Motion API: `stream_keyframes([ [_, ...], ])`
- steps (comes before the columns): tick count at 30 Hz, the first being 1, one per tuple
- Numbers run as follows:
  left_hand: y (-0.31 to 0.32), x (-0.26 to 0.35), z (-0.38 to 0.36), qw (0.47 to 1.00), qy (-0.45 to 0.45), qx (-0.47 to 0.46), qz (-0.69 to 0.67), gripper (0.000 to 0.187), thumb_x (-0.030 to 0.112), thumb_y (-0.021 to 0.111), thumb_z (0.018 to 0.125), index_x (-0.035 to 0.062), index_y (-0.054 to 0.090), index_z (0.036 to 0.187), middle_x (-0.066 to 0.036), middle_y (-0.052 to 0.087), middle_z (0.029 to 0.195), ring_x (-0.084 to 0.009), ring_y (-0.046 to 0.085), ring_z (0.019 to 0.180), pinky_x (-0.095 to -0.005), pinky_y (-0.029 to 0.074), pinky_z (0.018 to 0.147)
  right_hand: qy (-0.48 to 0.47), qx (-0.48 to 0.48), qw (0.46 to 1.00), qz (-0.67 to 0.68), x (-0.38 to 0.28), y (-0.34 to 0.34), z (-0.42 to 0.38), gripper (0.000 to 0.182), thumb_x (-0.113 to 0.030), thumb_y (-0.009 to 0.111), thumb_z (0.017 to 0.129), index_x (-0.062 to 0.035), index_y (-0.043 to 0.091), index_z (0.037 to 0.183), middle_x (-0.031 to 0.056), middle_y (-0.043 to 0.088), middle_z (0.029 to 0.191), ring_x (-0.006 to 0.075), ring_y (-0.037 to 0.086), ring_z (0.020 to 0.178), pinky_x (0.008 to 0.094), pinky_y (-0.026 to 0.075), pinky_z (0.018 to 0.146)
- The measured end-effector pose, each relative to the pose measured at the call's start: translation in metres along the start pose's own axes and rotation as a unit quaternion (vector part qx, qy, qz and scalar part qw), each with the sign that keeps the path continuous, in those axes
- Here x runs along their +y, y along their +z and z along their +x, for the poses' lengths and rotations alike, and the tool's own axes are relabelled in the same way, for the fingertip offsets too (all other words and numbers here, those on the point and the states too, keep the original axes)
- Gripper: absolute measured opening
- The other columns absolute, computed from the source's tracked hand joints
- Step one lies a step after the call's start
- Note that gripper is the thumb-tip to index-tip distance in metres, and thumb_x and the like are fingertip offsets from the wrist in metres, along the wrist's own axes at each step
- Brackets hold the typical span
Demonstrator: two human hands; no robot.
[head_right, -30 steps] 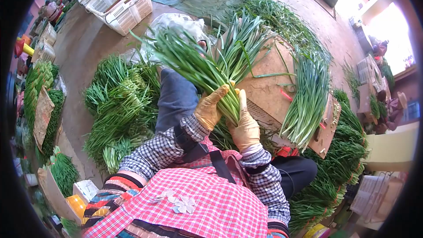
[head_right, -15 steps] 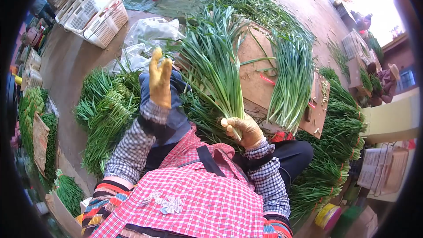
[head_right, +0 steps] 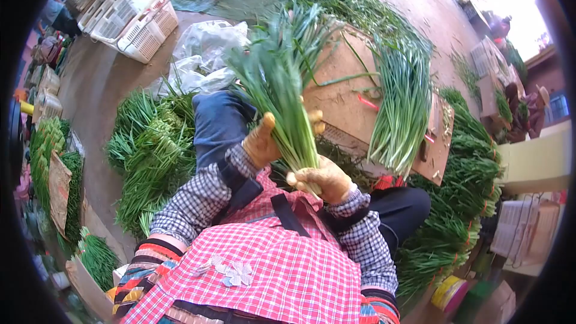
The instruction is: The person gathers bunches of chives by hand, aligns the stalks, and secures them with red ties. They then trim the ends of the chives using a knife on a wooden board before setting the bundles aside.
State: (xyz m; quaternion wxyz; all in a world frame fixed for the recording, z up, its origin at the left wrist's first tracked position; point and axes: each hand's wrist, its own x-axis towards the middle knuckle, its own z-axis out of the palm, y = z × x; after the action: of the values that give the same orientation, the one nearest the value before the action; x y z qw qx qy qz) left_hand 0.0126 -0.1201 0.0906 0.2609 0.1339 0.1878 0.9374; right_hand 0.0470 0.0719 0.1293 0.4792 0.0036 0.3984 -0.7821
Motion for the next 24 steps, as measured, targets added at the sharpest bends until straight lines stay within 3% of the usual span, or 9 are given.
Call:
stream_keyframes([
  [1, 0.01, 0.002, 0.01, 0.996, 0.041, -0.013, -0.073, 0.08, 0.042, 0.068, 0.083, 0.0125, 0.027, 0.145, -0.015, 0.05, 0.135, -0.0338, 0.047, 0.125, -0.0525, 0.034, 0.106, -0.003, -0.011, 1.0, 0.011, 0.005, -0.007, 0.002, 0.042, -0.014, 0.071, 0.08, 0.0014, 0.052, 0.114, 0.011, 0.065, 0.089, 0.0115, 0.061, 0.07, 0.0196, 0.05, 0.06],
  [3, 0.009, 0.004, 0.014, 0.995, 0.032, 0.065, -0.065, 0.073, 0.022, 0.067, 0.086, 0.011, 0.026, 0.145, -0.015, 0.058, 0.124, -0.0333, 0.055, 0.117, -0.0514, 0.04, 0.103, -0.017, -0.027, 0.999, -0.01, -0.001, -0.002, 0.001, 0.044, -0.016, 0.072, 0.08, 0.0012, 0.052, 0.116, 0.0121, 0.066, 0.091, 0.0134, 0.062, 0.074, 0.0225, 0.051, 0.063],
  [6, 0.02, 0.015, 0.017, 0.999, 0.042, 0.022, -0.018, 0.066, 0.008, 0.063, 0.086, 0.0082, 0.03, 0.144, -0.011, 0.063, 0.112, -0.0307, 0.061, 0.106, -0.0482, 0.049, 0.095, -0.024, -0.012, 0.995, -0.1, -0.003, -0.003, -0.003, 0.046, -0.015, 0.069, 0.083, 0.0019, 0.051, 0.121, 0.0131, 0.066, 0.093, 0.0146, 0.063, 0.076, 0.024, 0.052, 0.066],
  [10, 0.025, 0.044, 0.02, 0.975, 0.141, 0.145, 0.093, 0.061, 0.007, 0.063, 0.087, 0.0073, 0.035, 0.141, -0.008, 0.062, 0.1, -0.0253, 0.065, 0.092, -0.0441, 0.055, 0.085, 0.083, 0.147, 0.96, -0.222, 0.019, -0.045, -0.013, 0.046, -0.014, 0.059, 0.091, 0.0012, 0.045, 0.132, 0.011, 0.066, 0.095, 0.0138, 0.063, 0.081, 0.0238, 0.052, 0.074],
  [14, 0.023, 0.06, 0.016, 0.949, 0.187, 0.209, 0.146, 0.059, 0.007, 0.062, 0.088, 0.0115, 0.036, 0.141, -0.009, 0.062, 0.102, -0.0258, 0.065, 0.094, -0.0427, 0.056, 0.084, -0.077, 0.236, 0.937, -0.247, 0.03, -0.044, -0.018, 0.024, -0.012, 0.054, 0.095, 0.0026, 0.062, 0.111, 0.007, 0.067, 0.096, 0.0131, 0.063, 0.085, 0.0257, 0.052, 0.08],
  [17, 0.024, 0.063, 0.013, 0.937, 0.222, 0.219, 0.154, 0.059, 0.008, 0.062, 0.088, 0.0128, 0.036, 0.141, -0.009, 0.063, 0.103, -0.0254, 0.065, 0.094, -0.0433, 0.056, 0.083, -0.217, 0.261, 0.914, -0.22, 0.023, -0.028, -0.011, 0.02, -0.015, 0.059, 0.093, 0.0006, 0.066, 0.104, 0.0067, 0.068, 0.094, 0.0116, 0.063, 0.081, 0.0241, 0.051, 0.073],
  [19, 0.026, 0.06, 0.013, 0.937, 0.222, 0.222, 0.15, 0.059, 0.007, 0.06, 0.089, 0.0136, 0.036, 0.141, -0.008, 0.063, 0.102, -0.0244, 0.064, 0.094, -0.0442, 0.056, 0.084, -0.265, 0.294, 0.873, -0.286, 0.018, -0.02, -0.002, 0.02, -0.017, 0.065, 0.089, -0.0005, 0.067, 0.101, 0.0054, 0.067, 0.089, 0.0104, 0.061, 0.078, 0.0246, 0.05, 0.068],
  [21, 0.027, 0.056, 0.01, 0.937, 0.22, 0.228, 0.145, 0.058, 0.006, 0.059, 0.089, 0.0144, 0.036, 0.141, -0.007, 0.063, 0.102, -0.0235, 0.064, 0.094, -0.0451, 0.056, 0.084, -0.256, 0.337, 0.838, -0.345, 0.012, -0.005, 0.011, 0.019, -0.015, 0.068, 0.085, -0.0011, 0.067, 0.099, 0.0021, 0.064, 0.079, 0.0071, 0.059, 0.068, 0.022, 0.048, 0.061],
  [24, 0.022, 0.047, 0.008, 0.945, 0.215, 0.218, 0.114, 0.058, 0.007, 0.06, 0.089, 0.0158, 0.036, 0.142, -0.007, 0.063, 0.102, -0.0225, 0.064, 0.093, -0.0463, 0.055, 0.086, -0.184, 0.338, 0.857, -0.343, 0.006, -0.002, 0.019, 0.015, -0.015, 0.066, 0.087, -0.0002, 0.065, 0.088, 0.0019, 0.064, 0.073, 0.0068, 0.058, 0.062, 0.0215, 0.047, 0.058],
])
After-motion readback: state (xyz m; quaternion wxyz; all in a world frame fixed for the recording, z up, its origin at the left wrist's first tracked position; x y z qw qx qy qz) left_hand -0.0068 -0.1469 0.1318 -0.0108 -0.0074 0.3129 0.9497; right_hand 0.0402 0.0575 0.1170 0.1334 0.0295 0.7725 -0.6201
